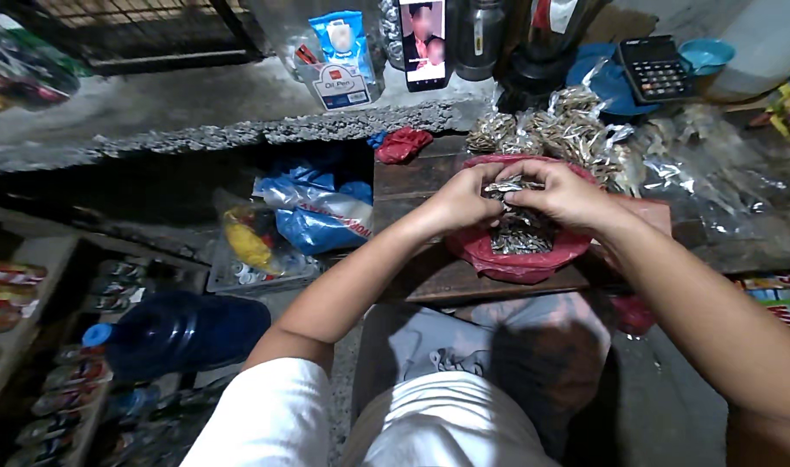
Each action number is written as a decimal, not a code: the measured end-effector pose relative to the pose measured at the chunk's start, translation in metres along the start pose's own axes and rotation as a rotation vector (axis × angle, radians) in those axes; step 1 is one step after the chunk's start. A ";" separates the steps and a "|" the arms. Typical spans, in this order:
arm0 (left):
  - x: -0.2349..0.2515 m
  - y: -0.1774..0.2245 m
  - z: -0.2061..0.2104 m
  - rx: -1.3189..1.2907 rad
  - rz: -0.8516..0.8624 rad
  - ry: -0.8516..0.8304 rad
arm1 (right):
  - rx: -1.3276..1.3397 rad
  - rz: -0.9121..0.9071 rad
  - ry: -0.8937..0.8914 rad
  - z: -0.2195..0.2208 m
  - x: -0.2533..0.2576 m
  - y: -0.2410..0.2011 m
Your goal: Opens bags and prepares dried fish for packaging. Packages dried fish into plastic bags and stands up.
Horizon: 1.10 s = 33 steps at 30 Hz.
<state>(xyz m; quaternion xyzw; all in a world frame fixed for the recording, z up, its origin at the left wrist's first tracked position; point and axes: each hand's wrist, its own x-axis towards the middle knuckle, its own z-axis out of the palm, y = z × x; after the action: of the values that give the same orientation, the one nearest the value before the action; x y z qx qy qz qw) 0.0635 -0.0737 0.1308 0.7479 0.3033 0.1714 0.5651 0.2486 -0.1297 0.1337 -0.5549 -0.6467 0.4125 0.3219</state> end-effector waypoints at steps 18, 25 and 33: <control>0.000 0.000 0.002 0.032 -0.036 0.017 | -0.730 0.195 -0.232 -0.011 0.025 -0.061; -0.001 -0.005 -0.002 -0.012 -0.076 0.011 | -0.546 0.125 -0.008 -0.032 0.015 -0.048; 0.001 -0.003 -0.003 0.149 -0.004 0.011 | -0.479 0.298 -0.118 -0.013 0.015 -0.022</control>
<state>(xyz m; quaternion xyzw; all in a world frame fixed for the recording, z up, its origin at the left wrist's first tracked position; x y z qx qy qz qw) 0.0622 -0.0702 0.1288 0.7864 0.3199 0.1514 0.5063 0.2472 -0.1133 0.1582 -0.6789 -0.6548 0.3225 0.0795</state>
